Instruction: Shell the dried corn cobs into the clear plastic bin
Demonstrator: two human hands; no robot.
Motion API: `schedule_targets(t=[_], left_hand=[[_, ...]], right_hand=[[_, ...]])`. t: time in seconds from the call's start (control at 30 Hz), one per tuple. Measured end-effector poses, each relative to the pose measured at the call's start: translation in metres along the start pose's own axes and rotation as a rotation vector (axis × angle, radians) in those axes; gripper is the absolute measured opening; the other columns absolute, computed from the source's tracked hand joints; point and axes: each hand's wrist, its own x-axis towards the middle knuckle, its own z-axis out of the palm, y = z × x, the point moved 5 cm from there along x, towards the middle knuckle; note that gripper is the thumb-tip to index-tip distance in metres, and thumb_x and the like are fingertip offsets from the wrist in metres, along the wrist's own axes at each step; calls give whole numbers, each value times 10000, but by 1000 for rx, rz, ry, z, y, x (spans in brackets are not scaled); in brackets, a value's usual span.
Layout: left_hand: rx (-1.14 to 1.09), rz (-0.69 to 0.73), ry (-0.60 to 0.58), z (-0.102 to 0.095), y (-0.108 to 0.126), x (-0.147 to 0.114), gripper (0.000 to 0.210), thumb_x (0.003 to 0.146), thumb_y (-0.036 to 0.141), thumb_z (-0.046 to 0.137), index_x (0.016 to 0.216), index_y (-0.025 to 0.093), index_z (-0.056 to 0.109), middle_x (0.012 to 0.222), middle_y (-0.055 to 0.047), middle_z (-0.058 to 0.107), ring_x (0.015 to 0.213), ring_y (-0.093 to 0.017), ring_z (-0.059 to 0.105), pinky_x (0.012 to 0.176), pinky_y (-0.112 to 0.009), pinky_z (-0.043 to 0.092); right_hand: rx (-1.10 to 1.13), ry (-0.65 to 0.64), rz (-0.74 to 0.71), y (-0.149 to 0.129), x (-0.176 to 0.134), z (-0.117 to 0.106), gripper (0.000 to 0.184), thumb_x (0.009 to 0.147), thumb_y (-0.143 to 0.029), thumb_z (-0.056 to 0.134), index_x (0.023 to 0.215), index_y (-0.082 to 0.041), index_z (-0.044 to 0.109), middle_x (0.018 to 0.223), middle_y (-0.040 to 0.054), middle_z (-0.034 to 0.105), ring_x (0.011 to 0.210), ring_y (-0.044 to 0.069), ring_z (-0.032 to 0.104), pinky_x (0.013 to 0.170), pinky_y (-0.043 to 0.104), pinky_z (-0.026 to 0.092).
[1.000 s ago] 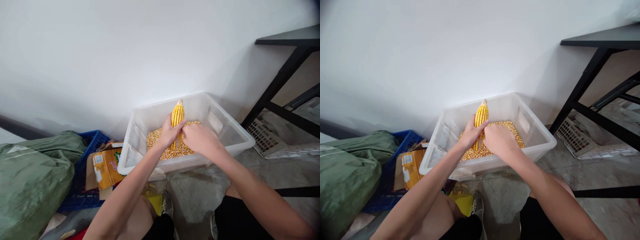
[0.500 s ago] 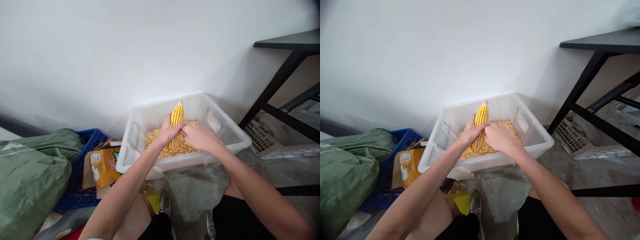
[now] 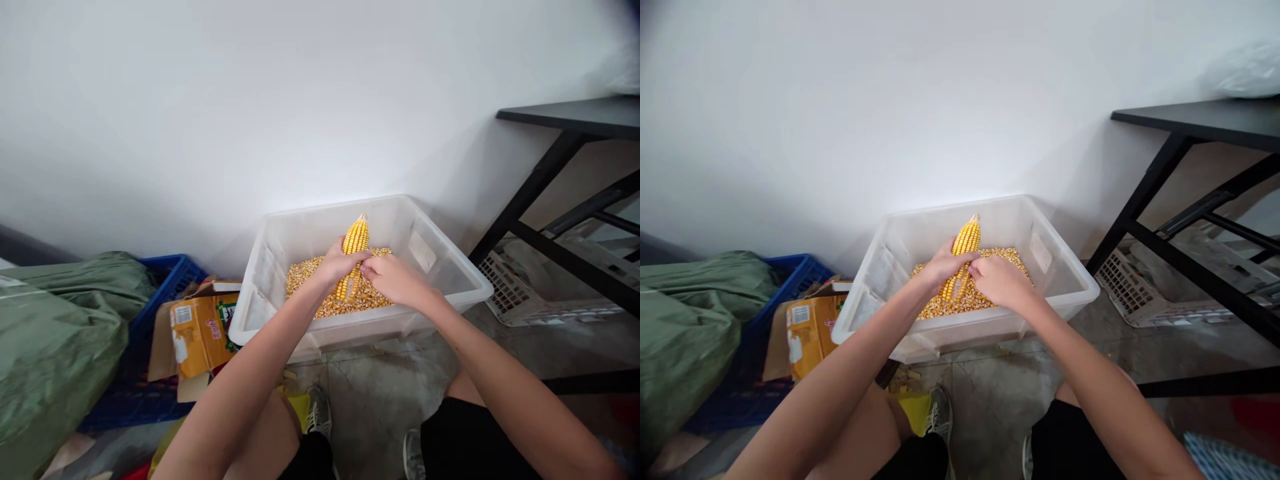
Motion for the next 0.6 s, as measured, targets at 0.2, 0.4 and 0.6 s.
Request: schedule_targets(t=[0.2, 0.4, 0.6], left_hand=[[-84, -81, -70, 1, -5, -1, 464, 627, 254, 762, 1042, 188, 565, 770, -22, 640, 626, -155, 588, 545, -270, 474], [-219, -287, -149, 8, -6, -6, 372, 651, 342, 760, 922, 159, 582, 638, -48, 629, 518, -170, 588, 468, -286, 462], [-251, -266, -102, 2, -13, 1, 481, 650, 382, 774, 1014, 161, 551, 622, -25, 614, 514, -179, 601, 486, -292, 474]], right_hand=[[71, 12, -38, 2, -1, 3, 331, 959, -291, 364, 749, -187, 598, 778, 39, 661, 669, 146, 559, 562, 247, 271], [134, 56, -43, 4, 5, 1, 316, 949, -305, 365, 719, -183, 545, 728, 15, 624, 684, 151, 542, 606, 245, 301], [254, -21, -13, 9, 11, 3, 347, 943, -360, 359, 732, -180, 569, 672, 7, 591, 618, 146, 514, 569, 256, 298]])
